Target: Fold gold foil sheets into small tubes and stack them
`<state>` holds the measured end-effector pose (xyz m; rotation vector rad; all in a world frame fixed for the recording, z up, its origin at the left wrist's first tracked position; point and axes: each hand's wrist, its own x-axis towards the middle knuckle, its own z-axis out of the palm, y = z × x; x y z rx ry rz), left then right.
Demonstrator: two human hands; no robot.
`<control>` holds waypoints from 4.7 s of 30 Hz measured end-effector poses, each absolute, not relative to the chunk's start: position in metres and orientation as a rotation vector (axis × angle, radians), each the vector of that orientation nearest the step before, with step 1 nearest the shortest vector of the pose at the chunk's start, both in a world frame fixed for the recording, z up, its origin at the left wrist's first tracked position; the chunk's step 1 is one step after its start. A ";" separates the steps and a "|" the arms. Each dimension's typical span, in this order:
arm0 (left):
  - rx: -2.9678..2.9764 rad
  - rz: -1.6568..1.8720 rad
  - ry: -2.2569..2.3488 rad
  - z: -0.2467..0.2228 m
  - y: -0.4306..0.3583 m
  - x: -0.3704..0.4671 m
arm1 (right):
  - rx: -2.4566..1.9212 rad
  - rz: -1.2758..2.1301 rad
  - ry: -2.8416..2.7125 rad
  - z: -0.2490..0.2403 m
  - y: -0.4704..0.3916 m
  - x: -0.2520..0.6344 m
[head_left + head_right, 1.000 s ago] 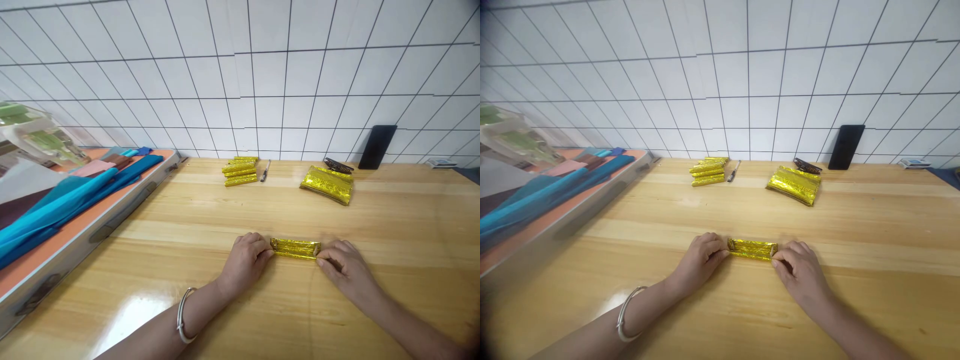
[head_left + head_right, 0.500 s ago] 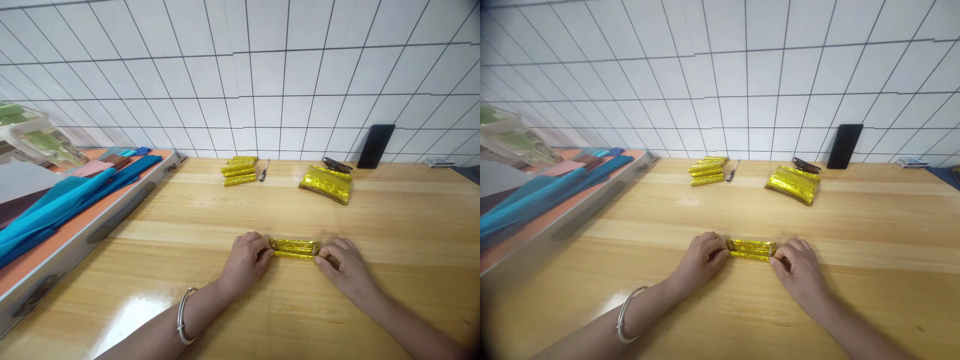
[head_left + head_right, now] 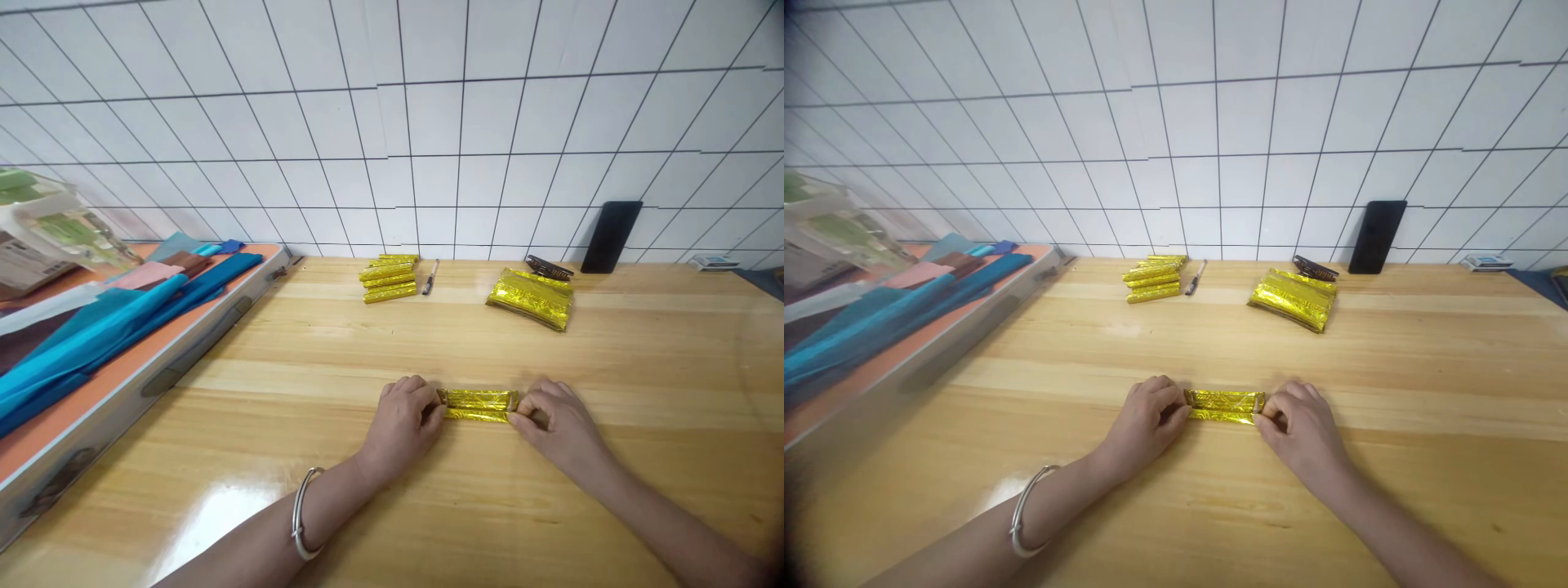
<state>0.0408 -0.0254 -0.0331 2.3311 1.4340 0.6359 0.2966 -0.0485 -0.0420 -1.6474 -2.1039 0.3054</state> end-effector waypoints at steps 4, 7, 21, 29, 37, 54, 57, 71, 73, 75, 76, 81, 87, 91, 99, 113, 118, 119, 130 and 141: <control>2.345 0.636 1.481 -0.034 -0.025 0.043 | -1.660 0.297 -2.135 -0.041 -0.047 0.297; 2.362 0.631 1.493 -0.033 -0.024 0.043 | -1.649 0.299 -2.149 -0.041 -0.047 0.298; 2.388 0.596 1.479 -0.032 -0.026 0.042 | -1.602 0.370 -2.167 -0.039 -0.045 0.302; 2.543 0.570 1.327 -0.029 -0.030 0.041 | -1.587 0.357 -2.165 -0.044 -0.044 0.306; 2.786 0.390 0.910 -0.027 -0.030 0.042 | -1.552 0.378 -2.162 -0.045 -0.044 0.307; 2.912 0.290 0.758 -0.017 -0.033 0.047 | -1.362 -0.321 -2.658 -0.027 -0.070 0.276; 2.940 0.270 0.767 -0.019 -0.033 0.045 | -1.305 -0.389 -2.757 -0.027 -0.071 0.274; 2.899 0.141 0.848 -0.013 -0.042 0.031 | -1.245 -0.518 -2.786 -0.030 -0.083 0.295; 2.916 0.125 0.859 -0.014 -0.041 0.034 | -1.212 -0.498 -2.793 -0.031 -0.081 0.293; 2.941 0.101 0.864 -0.015 -0.041 0.037 | -1.197 -0.476 -2.806 -0.031 -0.079 0.290; 2.957 0.087 0.866 -0.015 -0.041 0.039 | -1.202 -0.472 -2.811 -0.031 -0.079 0.288; 3.014 0.011 0.870 -0.011 -0.041 0.042 | -1.268 -0.479 -2.802 -0.032 -0.076 0.278; 3.036 0.006 0.858 -0.011 -0.039 0.041 | -1.302 -0.372 -2.784 -0.028 -0.073 0.276; 2.997 0.046 0.831 -0.010 -0.037 0.036 | -1.293 -0.260 -2.770 -0.028 -0.070 0.282; 2.850 0.213 0.690 -0.011 -0.027 0.017 | -1.268 -0.109 -2.712 -0.034 -0.065 0.313; 2.727 0.286 0.509 -0.013 -0.001 -0.005 | -1.184 0.305 -2.642 -0.026 -0.046 0.342; 2.714 0.256 0.522 -0.013 0.000 -0.006 | -1.159 0.309 -2.651 -0.031 -0.043 0.350; 2.717 0.247 0.539 -0.012 -0.001 -0.006 | -1.147 0.299 -2.667 -0.032 -0.043 0.351; 2.765 0.304 0.708 -0.012 -0.012 0.000 | -1.187 0.246 -2.667 -0.023 -0.051 0.342; 2.832 0.365 0.809 -0.009 -0.018 0.009 | -1.236 0.409 -2.614 -0.012 -0.067 0.313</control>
